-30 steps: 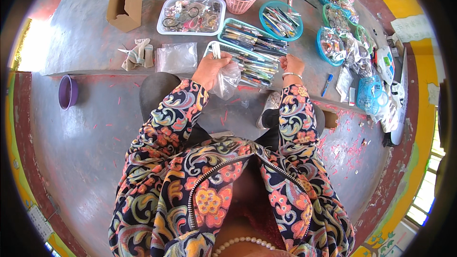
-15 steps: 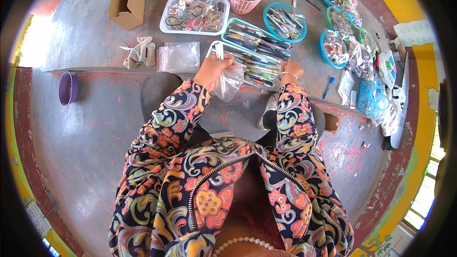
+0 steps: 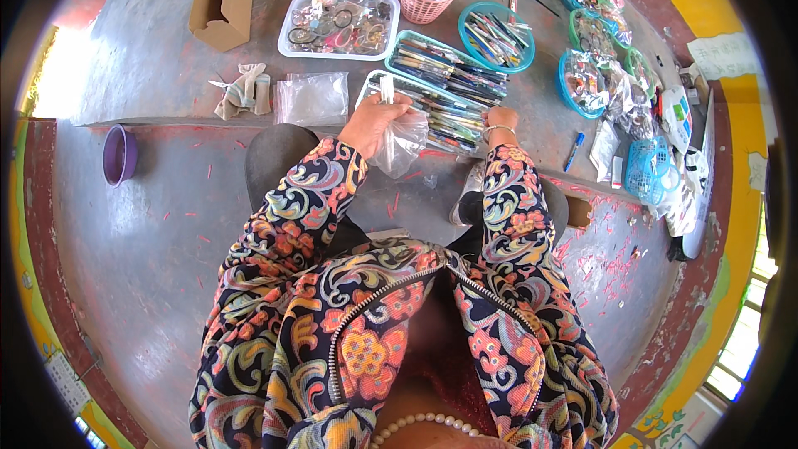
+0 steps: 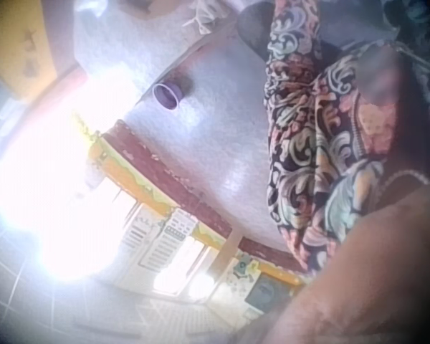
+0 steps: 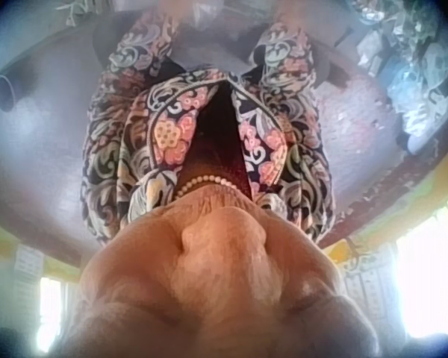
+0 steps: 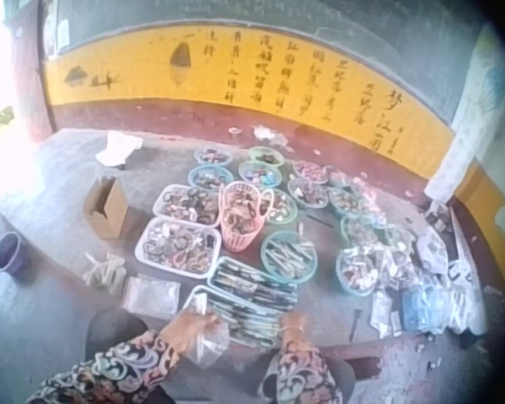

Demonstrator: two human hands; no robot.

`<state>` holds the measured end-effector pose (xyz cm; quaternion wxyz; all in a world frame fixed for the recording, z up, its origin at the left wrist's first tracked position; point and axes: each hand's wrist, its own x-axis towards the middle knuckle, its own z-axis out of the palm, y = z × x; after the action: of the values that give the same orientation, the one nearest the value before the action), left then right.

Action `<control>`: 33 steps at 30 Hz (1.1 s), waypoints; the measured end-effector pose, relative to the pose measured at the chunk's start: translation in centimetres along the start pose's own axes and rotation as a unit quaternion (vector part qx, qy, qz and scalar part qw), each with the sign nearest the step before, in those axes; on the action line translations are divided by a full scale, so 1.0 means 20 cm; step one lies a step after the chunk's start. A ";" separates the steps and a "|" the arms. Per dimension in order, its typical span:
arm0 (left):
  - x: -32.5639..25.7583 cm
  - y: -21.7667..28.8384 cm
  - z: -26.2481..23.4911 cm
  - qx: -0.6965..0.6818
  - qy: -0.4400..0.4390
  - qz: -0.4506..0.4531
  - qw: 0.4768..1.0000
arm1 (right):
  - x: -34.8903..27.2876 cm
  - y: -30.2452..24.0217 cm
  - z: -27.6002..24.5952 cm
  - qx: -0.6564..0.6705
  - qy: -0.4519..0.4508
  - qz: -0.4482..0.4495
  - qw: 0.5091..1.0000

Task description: The person sits on the floor and sorts pens from a plastic bag into a tray. They pick up pens one by one, inspect them, and place them into the tray, occasionally adjusting the bag or the pens in hand.

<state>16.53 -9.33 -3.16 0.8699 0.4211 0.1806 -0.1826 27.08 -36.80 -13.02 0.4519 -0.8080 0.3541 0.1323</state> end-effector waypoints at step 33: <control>-0.10 0.08 0.11 0.075 -0.166 -0.064 0.981 | -0.61 -0.34 -0.30 0.400 -0.331 -0.132 0.844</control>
<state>15.92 -9.97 0.09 0.8405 0.4363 0.0458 -0.3179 22.48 -33.78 1.18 0.8394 -0.5046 0.0951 0.1781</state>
